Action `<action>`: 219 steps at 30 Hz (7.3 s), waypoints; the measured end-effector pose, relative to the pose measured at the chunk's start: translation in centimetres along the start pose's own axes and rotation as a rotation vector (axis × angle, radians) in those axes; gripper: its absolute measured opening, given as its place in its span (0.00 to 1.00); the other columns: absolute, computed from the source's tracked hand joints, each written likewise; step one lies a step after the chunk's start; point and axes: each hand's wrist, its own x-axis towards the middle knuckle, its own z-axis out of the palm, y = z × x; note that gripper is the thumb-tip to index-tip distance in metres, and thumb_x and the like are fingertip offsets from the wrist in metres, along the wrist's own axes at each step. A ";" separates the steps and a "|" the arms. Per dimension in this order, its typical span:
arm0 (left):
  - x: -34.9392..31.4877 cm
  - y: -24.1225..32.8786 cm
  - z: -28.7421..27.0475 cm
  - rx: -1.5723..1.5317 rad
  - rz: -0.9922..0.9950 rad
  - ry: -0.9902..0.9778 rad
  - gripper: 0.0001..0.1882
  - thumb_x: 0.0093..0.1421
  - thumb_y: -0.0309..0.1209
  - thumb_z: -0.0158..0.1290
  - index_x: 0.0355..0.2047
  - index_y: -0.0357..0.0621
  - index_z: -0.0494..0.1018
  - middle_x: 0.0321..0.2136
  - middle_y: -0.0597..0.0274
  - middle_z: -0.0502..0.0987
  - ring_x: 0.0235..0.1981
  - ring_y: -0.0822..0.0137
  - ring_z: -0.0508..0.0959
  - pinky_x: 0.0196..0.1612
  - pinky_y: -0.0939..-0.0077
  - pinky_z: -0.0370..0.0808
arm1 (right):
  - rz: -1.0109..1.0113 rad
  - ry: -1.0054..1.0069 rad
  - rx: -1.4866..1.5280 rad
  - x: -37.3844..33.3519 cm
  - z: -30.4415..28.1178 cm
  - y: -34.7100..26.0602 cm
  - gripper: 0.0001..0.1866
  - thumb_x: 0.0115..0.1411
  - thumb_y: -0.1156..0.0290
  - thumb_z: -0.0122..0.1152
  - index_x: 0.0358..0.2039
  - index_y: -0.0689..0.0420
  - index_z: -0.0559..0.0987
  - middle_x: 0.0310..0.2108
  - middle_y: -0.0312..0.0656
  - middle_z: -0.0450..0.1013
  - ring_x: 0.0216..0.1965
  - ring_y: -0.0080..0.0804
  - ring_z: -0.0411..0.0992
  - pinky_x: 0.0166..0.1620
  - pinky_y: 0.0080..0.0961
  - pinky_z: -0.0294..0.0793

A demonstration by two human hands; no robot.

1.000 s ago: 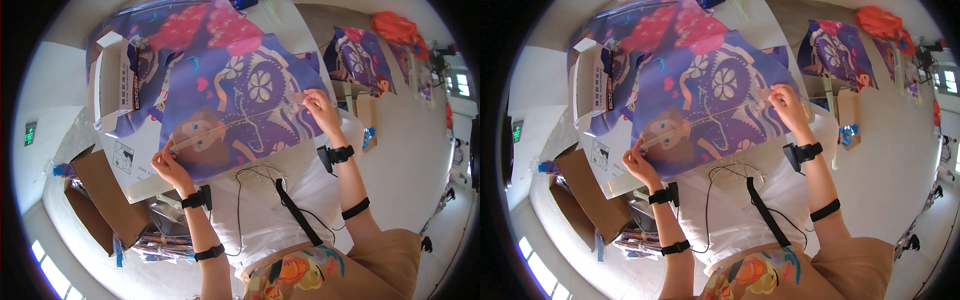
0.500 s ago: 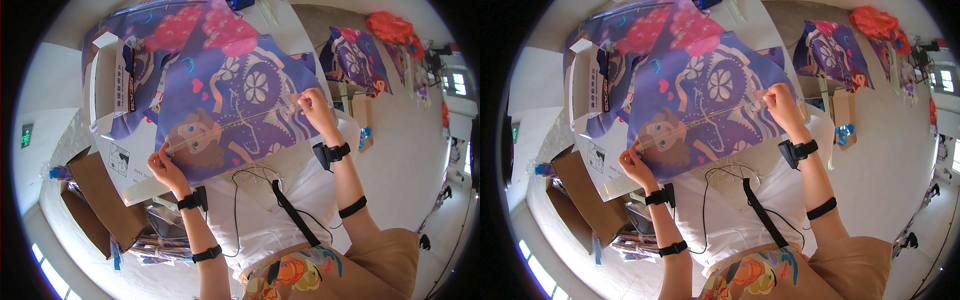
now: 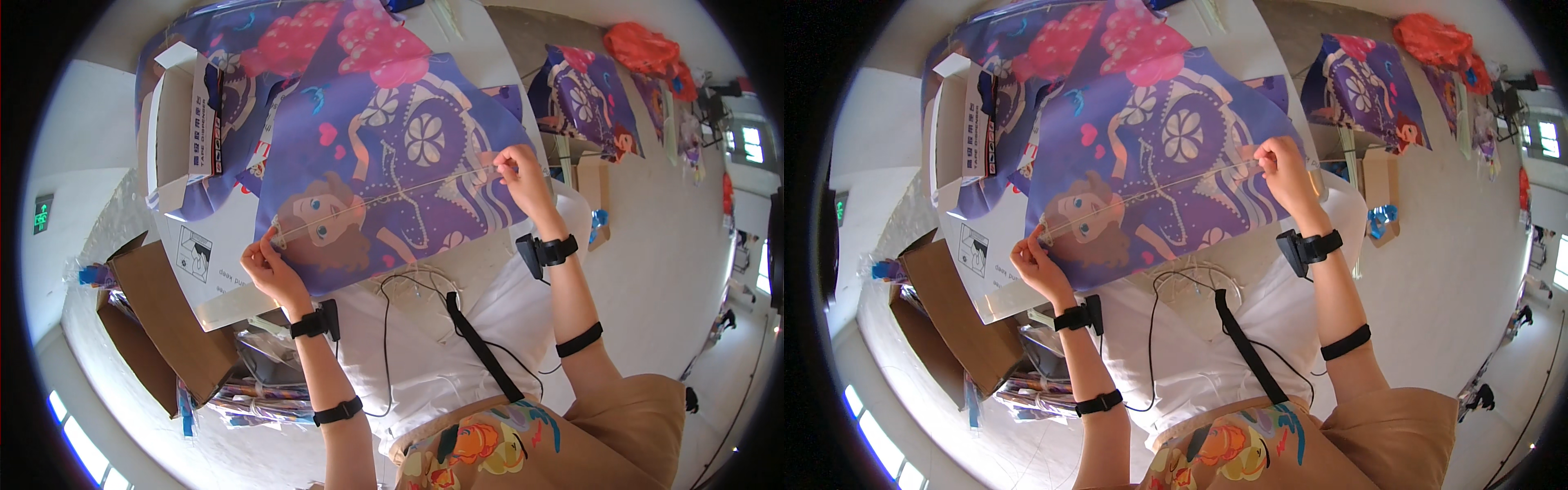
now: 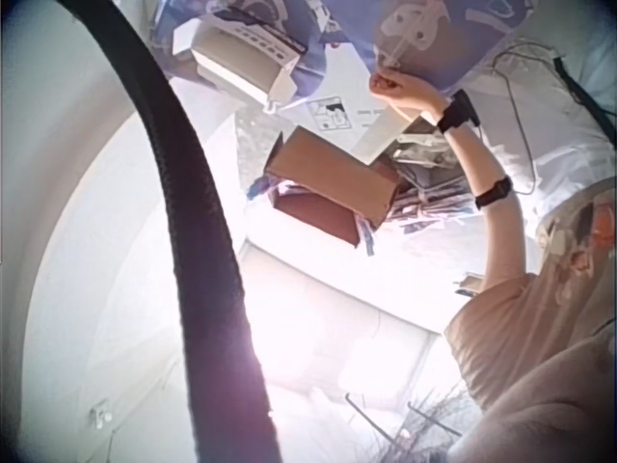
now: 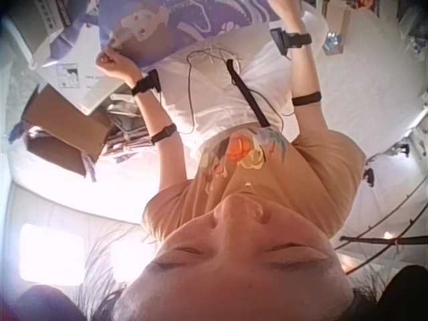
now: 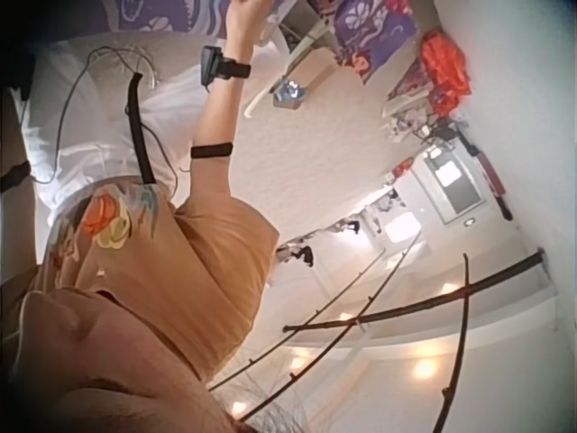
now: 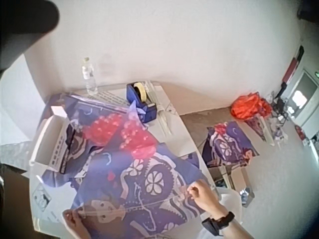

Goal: Assembling a children's kite by attaching plastic supports and securing them with tape.

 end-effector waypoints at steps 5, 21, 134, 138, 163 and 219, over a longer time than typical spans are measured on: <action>0.1 -0.1 0.0 -0.001 -0.002 -0.002 0.06 0.70 0.30 0.45 0.38 0.40 0.63 0.37 0.58 0.82 0.33 0.76 0.75 0.33 0.84 0.66 | 0.007 0.010 -0.019 0.1 0.0 -0.4 0.07 0.59 0.85 0.53 0.34 0.58 0.72 0.34 0.40 0.69 0.33 0.31 0.71 0.36 0.25 0.74; 0.1 0.0 0.1 0.011 0.012 0.014 0.06 0.71 0.31 0.44 0.38 0.41 0.63 0.37 0.58 0.82 0.32 0.77 0.75 0.32 0.85 0.66 | -0.013 0.032 -0.179 0.1 0.2 -0.4 0.18 0.59 0.83 0.53 0.49 0.60 0.63 0.28 0.46 0.73 0.32 0.42 0.75 0.40 0.33 0.75; 0.3 0.7 0.2 0.416 0.176 0.124 0.14 0.58 0.37 0.62 0.29 0.45 0.68 0.31 0.68 0.71 0.19 0.69 0.66 0.24 0.71 0.68 | 0.174 0.384 1.078 -2.5 5.2 -1.5 0.16 0.68 0.66 0.52 0.50 0.62 0.70 0.52 0.50 0.70 0.57 0.41 0.69 0.65 0.38 0.63; 0.3 1.2 0.1 0.376 0.141 0.121 0.13 0.58 0.34 0.62 0.30 0.42 0.69 0.30 0.65 0.70 0.21 0.70 0.64 0.26 0.72 0.67 | 0.172 0.562 0.928 -2.0 3.4 -0.2 0.21 0.68 0.62 0.53 0.54 0.63 0.68 0.54 0.49 0.68 0.59 0.39 0.66 0.65 0.37 0.63; -0.2 3.6 -0.3 0.499 0.124 0.075 0.23 0.60 0.25 0.55 0.55 0.40 0.65 0.52 0.48 0.68 0.44 0.53 0.74 0.45 0.58 0.72 | 0.039 0.542 0.794 -3.9 4.8 -3.2 0.20 0.71 0.60 0.47 0.55 0.61 0.69 0.56 0.47 0.67 0.60 0.39 0.65 0.64 0.37 0.63; -1.1 0.0 -6.1 0.145 -0.058 -0.025 0.22 0.64 0.22 0.49 0.59 0.38 0.64 0.58 0.50 0.66 0.58 0.56 0.69 0.57 0.64 0.69 | -0.219 0.168 0.409 25.3 8.7 -10.4 0.14 0.66 0.68 0.57 0.50 0.60 0.77 0.44 0.34 0.75 0.43 0.20 0.70 0.49 0.20 0.68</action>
